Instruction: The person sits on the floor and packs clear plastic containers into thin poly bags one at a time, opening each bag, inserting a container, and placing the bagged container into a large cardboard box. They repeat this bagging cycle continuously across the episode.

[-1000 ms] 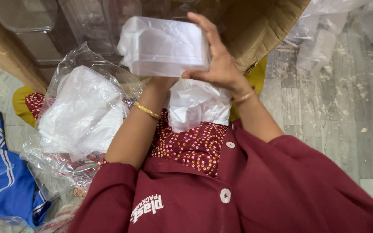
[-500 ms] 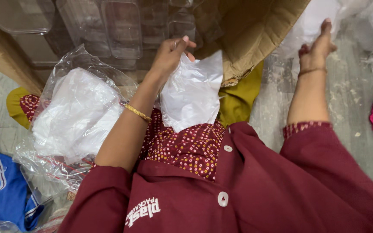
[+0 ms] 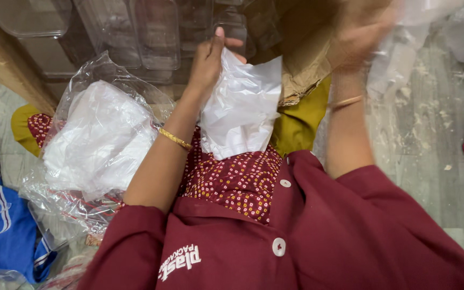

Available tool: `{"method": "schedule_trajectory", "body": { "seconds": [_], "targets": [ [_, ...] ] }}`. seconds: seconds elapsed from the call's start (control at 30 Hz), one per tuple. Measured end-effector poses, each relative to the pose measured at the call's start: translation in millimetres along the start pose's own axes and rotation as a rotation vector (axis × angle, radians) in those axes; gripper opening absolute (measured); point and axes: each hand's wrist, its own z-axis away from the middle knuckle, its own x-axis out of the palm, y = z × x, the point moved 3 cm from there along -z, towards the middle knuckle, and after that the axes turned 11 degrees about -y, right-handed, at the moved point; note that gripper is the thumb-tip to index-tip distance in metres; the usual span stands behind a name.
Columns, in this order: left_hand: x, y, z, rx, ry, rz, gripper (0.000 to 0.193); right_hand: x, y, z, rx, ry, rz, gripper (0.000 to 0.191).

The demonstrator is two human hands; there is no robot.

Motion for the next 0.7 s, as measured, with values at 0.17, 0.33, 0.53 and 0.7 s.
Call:
{"method": "schedule_trajectory", "body": {
  "seconds": [0.17,0.33,0.53,0.7],
  "targets": [
    [-2.9,-5.6,-0.4,0.045,0.012,0.162,0.074,110.2,-13.8,57.8,0.621,-0.902,-0.547,0.038],
    [-3.9,-4.3,8.1,0.019,-0.036,0.181,0.050,111.6,10.1,70.9,0.583,-0.706,-0.548,0.016],
    [-4.9,-2.4,16.5,0.000,-0.055,0.114,0.033,110.4,14.8,73.1,0.505,-0.605,-0.439,0.010],
    [-7.3,-10.0,11.2,-0.040,0.073,0.165,0.017,109.3,-0.7,72.4,0.361,-0.630,-0.198,0.008]
  ]
}}
